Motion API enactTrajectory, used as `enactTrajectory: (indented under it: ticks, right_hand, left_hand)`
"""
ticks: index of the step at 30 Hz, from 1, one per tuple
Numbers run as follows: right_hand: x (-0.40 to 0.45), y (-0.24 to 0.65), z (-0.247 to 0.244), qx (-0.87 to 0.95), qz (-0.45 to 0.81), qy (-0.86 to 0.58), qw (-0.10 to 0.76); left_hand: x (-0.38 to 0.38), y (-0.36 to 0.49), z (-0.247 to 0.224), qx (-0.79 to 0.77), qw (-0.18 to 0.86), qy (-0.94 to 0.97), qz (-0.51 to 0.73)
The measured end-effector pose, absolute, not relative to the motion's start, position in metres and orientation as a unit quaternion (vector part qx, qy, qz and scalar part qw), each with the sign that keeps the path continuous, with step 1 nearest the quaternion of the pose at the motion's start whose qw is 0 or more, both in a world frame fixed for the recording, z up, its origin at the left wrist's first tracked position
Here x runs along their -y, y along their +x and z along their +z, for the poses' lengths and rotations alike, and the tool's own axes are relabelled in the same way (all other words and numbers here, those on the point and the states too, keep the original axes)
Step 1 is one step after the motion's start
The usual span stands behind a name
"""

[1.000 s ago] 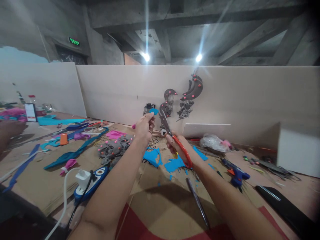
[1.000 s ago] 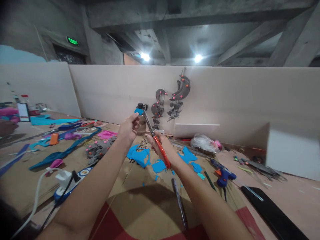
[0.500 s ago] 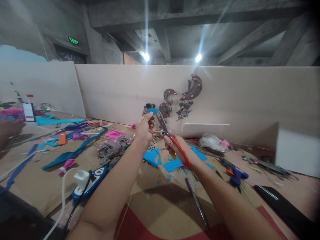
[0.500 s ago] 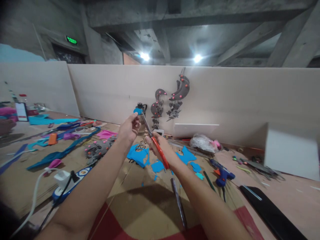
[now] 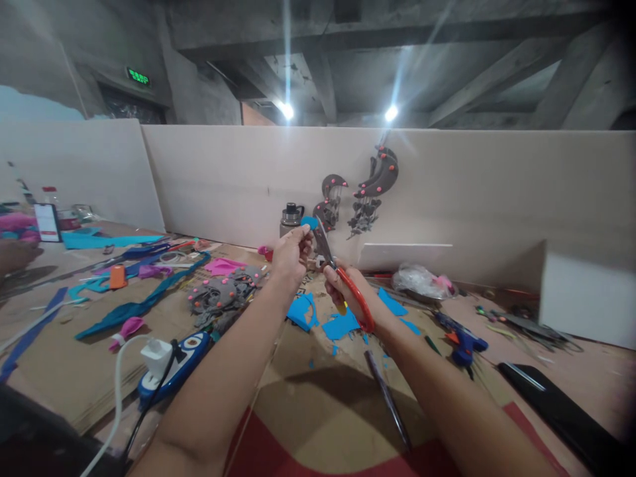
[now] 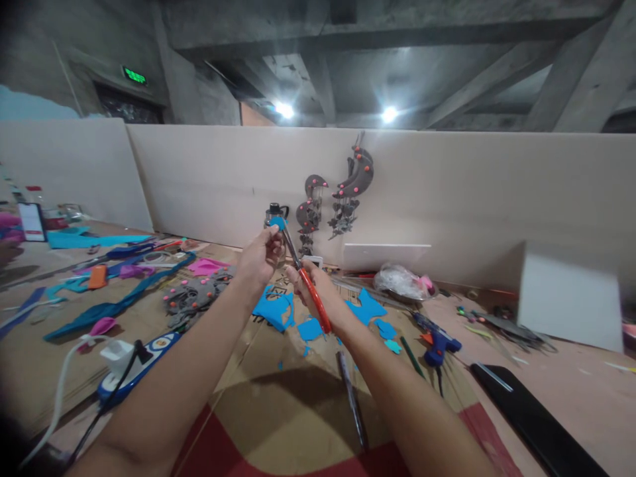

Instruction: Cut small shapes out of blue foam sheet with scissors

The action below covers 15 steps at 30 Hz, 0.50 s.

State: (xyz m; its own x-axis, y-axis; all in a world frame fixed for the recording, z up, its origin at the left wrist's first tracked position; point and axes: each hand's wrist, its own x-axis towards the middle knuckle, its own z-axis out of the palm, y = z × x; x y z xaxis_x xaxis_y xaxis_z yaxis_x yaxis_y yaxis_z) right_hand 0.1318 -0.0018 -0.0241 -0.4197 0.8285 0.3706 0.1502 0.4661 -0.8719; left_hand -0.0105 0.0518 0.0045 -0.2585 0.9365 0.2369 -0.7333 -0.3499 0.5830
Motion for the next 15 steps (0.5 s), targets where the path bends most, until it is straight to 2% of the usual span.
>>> enactTrajectory:
  ticks: [15]
  right_hand:
    - [-0.006,0.132,-0.026,0.687,0.443,-0.301,0.491]
  left_hand:
    - [-0.039,0.014,0.000,-0.202,0.539,0.337,0.746]
